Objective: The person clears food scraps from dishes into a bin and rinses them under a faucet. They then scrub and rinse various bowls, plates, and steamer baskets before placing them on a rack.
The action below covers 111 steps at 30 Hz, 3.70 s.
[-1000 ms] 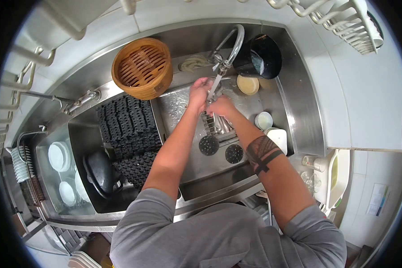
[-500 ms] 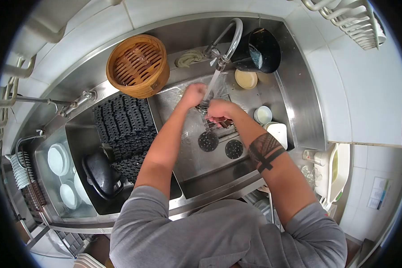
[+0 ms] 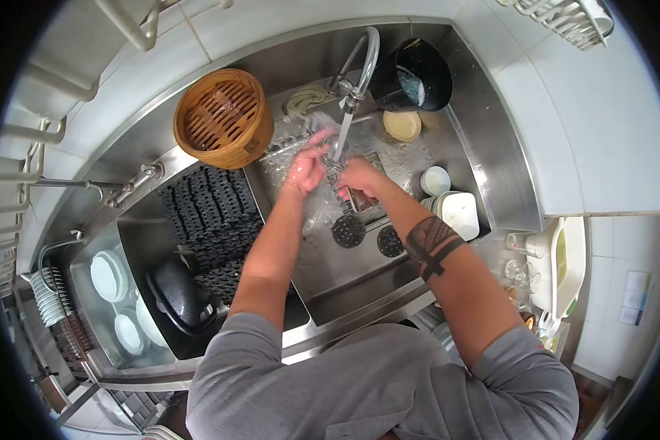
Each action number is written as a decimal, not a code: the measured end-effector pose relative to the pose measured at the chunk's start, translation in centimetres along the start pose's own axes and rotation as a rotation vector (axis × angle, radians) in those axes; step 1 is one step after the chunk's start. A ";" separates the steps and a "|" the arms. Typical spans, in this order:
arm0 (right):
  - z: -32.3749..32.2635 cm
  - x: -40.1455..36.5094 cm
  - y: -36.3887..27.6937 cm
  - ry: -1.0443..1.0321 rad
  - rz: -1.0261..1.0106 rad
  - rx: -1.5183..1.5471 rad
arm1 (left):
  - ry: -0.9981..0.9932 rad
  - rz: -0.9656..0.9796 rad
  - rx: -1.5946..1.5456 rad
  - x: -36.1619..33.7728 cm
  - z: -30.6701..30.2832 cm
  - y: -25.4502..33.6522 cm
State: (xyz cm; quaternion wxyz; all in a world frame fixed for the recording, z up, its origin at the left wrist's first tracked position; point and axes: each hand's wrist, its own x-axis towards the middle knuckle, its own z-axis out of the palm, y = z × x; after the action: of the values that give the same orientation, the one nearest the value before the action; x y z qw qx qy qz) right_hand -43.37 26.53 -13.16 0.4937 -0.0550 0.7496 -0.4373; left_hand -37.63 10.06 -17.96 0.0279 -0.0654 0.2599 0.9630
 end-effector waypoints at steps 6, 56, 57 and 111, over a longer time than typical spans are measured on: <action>1.5 -2.3 -0.4 -0.047 0.010 0.466 | 0.424 0.038 0.393 0.4 2.6 -2.2; -8.3 -28.4 11.8 1.144 -0.463 1.166 | 0.261 0.081 1.204 3.8 7.5 0.8; -10.8 -31.7 13.2 1.294 -0.508 1.201 | 0.248 0.042 1.225 2.1 8.5 -0.2; -15.3 -80.5 47.5 1.531 -0.165 0.631 | -0.270 -0.156 1.177 -21.6 36.9 -41.8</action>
State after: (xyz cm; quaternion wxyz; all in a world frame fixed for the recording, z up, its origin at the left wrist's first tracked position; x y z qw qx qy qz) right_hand 1.96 106.21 10.84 -0.1938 0.3439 0.7142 -0.5781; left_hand -16.71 64.34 -4.11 0.1627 0.0649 0.7372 0.6525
